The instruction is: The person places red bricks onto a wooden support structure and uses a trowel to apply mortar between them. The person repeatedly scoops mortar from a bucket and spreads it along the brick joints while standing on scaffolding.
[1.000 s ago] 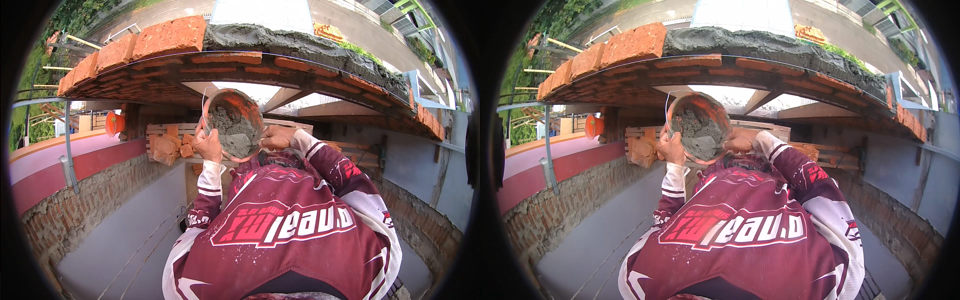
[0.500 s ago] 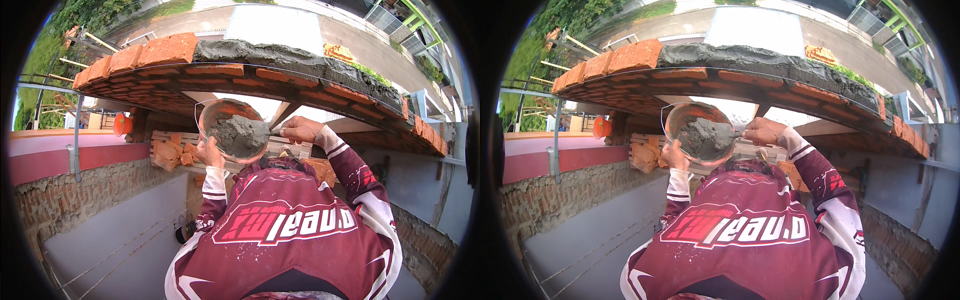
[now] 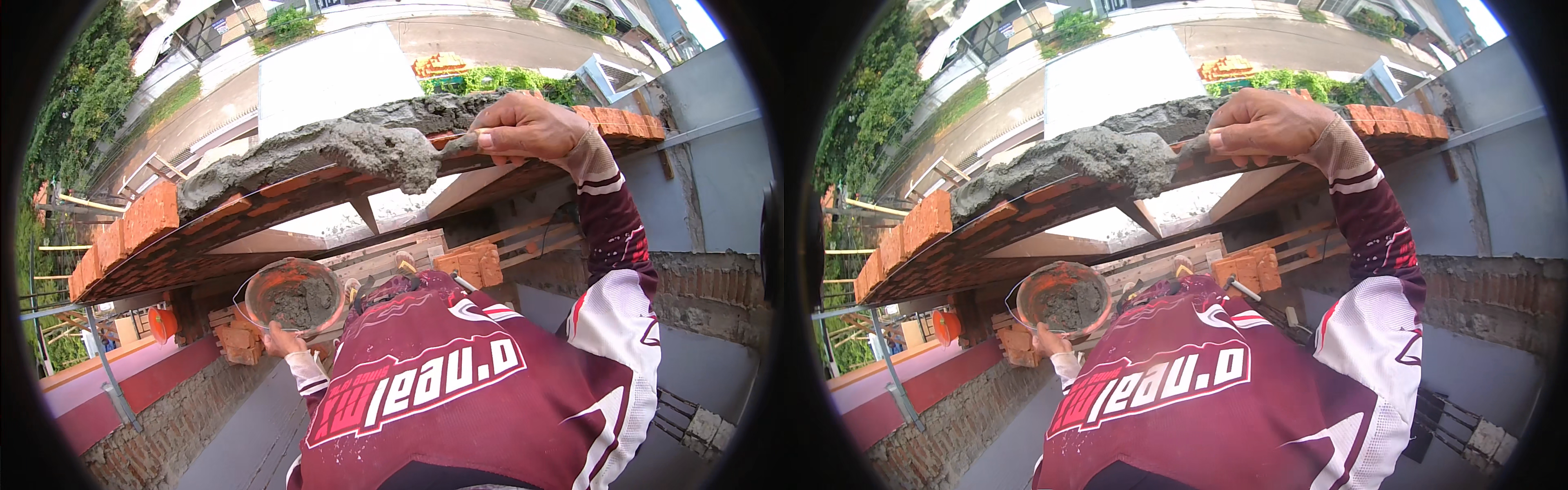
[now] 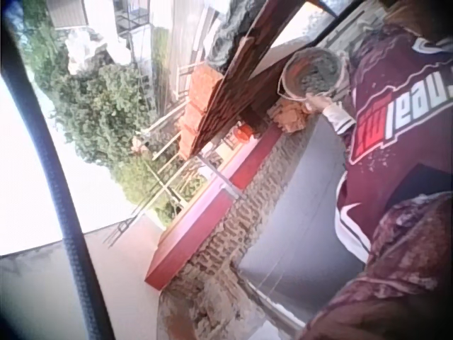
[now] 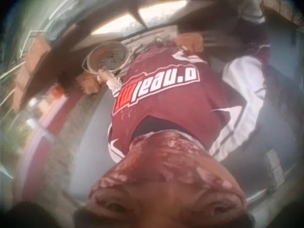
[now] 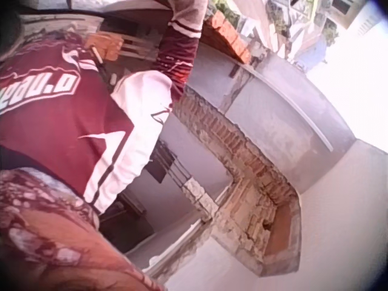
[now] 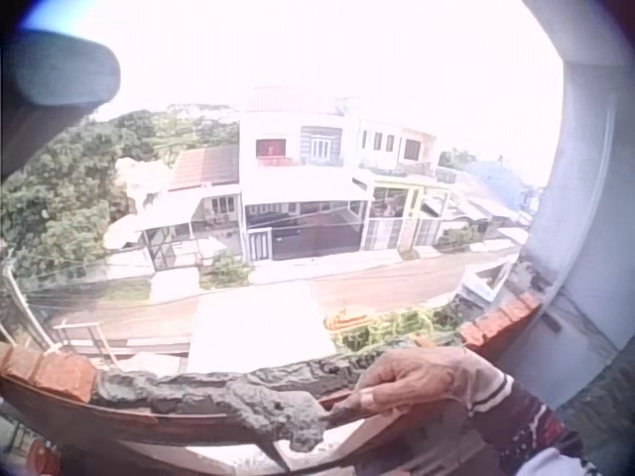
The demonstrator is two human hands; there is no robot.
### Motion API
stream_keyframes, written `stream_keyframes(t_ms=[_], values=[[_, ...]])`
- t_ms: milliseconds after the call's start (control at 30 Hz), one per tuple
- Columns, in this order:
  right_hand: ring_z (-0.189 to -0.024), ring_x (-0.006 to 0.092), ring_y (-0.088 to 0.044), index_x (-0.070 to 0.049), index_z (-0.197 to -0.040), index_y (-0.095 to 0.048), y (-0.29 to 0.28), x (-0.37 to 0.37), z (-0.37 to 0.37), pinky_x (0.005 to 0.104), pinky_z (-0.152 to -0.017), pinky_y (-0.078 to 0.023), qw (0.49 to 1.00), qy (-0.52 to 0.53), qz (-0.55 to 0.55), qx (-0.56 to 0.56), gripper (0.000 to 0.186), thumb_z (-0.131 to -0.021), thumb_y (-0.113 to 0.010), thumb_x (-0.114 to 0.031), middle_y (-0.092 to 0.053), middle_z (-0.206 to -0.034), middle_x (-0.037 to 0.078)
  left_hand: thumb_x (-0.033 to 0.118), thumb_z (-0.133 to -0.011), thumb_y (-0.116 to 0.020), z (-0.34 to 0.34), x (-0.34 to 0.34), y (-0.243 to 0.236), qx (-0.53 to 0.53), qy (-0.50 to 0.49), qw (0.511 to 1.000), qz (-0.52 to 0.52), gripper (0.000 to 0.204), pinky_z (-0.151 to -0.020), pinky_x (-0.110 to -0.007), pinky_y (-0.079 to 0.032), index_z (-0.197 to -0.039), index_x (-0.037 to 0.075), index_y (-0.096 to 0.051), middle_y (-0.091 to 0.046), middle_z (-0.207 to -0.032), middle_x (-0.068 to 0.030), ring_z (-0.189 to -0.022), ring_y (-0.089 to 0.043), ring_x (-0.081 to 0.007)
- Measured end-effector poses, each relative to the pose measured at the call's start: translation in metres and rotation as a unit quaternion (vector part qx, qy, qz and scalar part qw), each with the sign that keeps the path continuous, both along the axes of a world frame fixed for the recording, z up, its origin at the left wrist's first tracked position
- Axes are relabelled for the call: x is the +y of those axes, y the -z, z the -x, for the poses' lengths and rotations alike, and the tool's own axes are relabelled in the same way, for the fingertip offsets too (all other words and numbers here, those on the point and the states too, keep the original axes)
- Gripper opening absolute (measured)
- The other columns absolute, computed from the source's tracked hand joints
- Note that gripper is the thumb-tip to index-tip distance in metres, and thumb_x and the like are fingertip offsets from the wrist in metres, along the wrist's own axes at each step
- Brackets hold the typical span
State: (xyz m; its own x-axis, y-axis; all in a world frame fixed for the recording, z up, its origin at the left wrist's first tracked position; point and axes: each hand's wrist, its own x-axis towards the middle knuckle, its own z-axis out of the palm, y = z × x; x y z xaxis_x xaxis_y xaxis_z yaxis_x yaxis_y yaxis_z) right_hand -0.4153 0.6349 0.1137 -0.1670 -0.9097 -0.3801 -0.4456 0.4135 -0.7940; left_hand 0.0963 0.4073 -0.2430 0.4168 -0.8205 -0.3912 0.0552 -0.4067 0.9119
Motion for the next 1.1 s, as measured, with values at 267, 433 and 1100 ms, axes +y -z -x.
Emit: stream_keyframes(t_ms=[267, 433, 1100], values=[[-0.063, 0.019, -0.061, -0.002, -0.098, -0.073, -0.013, 0.09, 0.098, 0.0361, -0.061, -0.05, 0.932, 0.132, 0.039, 0.334, 0.034, -0.088, -0.066, -0.034, -0.066, -0.075, 0.008, 0.009, -0.073, -0.068, -0.036, 0.015, 0.032, -0.041, -0.042, 0.997, -0.047, 0.022, -0.061, -0.047, -0.052, -0.092, -0.001, -0.064, -0.065, -0.095, -0.0126, -0.079, -0.063, -0.0292], [-0.081, 0.0354, -0.068, -0.007, -0.1, -0.075, 0.023, 0.128, 0.106, 0.0462, -0.075, -0.054, 0.8, 0.128, 0.038, 0.585, 0.032, -0.08, -0.069, -0.031, -0.072, -0.088, 0.014, 0.015, -0.071, -0.071, -0.063, 0.023, 0.048, -0.148, -0.072, 0.981, -0.106, 0.026, -0.059, -0.049, -0.048, -0.088, -0.002, -0.062, -0.063, -0.096, -0.0146, -0.079, -0.061, -0.0281], [-0.05, 0.0105, -0.056, -0.005, -0.105, -0.06, -0.013, 0.095, 0.074, 0.0265, -0.043, -0.047, 0.918, 0.311, -0.199, 0.146, 0.035, -0.108, -0.045, -0.037, -0.06, -0.073, 0.004, 0.019, -0.071, -0.068, -0.054, 0.015, 0.025, -0.143, -0.053, 0.985, -0.083, 0.037, -0.063, -0.05, -0.048, -0.087, -0.013, -0.058, -0.061, -0.089, -0.0198, -0.074, -0.058, -0.032]])
